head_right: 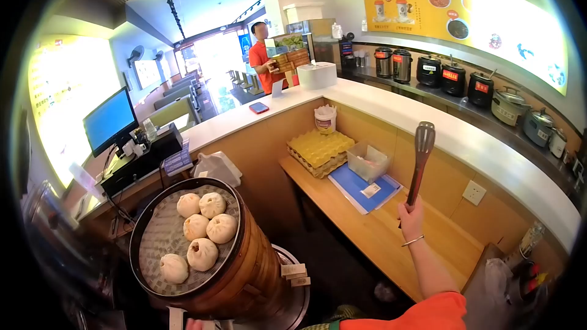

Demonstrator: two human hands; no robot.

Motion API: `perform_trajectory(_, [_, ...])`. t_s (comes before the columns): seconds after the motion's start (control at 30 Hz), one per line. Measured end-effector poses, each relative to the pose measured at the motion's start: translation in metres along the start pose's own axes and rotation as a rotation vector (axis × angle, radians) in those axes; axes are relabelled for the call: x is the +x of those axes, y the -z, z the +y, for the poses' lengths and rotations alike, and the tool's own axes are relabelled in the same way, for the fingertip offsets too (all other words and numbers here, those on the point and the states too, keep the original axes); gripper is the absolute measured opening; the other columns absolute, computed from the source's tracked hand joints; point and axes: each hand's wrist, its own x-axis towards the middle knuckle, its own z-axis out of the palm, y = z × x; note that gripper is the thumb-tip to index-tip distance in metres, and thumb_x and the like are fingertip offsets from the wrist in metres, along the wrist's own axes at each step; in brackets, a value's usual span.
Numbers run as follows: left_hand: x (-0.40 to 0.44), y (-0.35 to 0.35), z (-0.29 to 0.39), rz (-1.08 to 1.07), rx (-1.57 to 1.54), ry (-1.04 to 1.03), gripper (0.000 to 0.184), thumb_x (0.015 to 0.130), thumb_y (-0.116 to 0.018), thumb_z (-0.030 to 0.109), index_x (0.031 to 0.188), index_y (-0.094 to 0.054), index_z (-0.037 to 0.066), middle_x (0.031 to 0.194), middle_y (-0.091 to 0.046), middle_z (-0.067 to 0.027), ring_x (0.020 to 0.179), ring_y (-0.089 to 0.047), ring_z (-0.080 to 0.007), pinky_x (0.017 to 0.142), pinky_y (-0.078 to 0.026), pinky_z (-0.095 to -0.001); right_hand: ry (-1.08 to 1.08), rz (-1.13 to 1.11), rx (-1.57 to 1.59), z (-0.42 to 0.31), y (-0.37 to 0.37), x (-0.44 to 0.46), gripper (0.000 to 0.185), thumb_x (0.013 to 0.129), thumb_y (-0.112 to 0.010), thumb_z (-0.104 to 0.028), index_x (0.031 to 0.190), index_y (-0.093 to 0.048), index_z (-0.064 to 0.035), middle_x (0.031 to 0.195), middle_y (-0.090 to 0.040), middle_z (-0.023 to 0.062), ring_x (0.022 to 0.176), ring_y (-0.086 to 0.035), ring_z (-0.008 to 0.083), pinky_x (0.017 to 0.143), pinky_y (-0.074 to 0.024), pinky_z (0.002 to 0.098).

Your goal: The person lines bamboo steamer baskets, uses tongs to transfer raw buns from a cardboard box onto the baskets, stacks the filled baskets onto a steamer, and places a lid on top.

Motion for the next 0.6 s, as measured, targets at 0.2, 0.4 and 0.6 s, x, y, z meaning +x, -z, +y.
perform_trajectory(0.2, [0.049,-0.034,0.042,-0.092,-0.552,0.179,0.035,0.086,-0.049,0.010,0.117,-0.047,-0.004,0.115,-0.055,-0.0214,0.105,-0.052,-0.0392,0.091,-0.041,-0.0493,-0.013,0.137,0.020,-0.064,0.030,-0.026,0.029,0.085,-0.053,-0.005,0.112,-0.043,-0.0041,0.079,-0.048,0.0017,0.060,-0.049,0.0073,0.052,-0.0447,0.0220])
perform_trajectory(0.4, [0.073,-0.060,0.077,-0.122,-0.654,0.170,0.032,0.084,-0.048,0.006,0.114,-0.049,-0.005,0.111,-0.056,-0.0213,0.104,-0.053,-0.0398,0.090,-0.042,-0.0477,0.239,0.033,0.102,-0.135,0.054,-0.032,0.029,0.082,-0.053,-0.002,0.109,-0.043,-0.0036,0.083,-0.049,0.0031,0.065,-0.051,0.0090,0.058,-0.0472,0.0233])
perform_trajectory(0.6, [0.101,-0.104,0.125,-0.070,-0.778,0.173,0.028,0.085,-0.050,0.007,0.109,-0.052,-0.006,0.107,-0.057,-0.0217,0.100,-0.054,-0.0388,0.088,-0.043,-0.0461,0.260,0.018,0.195,-0.149,0.096,-0.009,0.028,0.079,-0.051,-0.001,0.106,-0.043,-0.0039,0.085,-0.050,0.0039,0.066,-0.052,0.0102,0.060,-0.0475,0.0246])
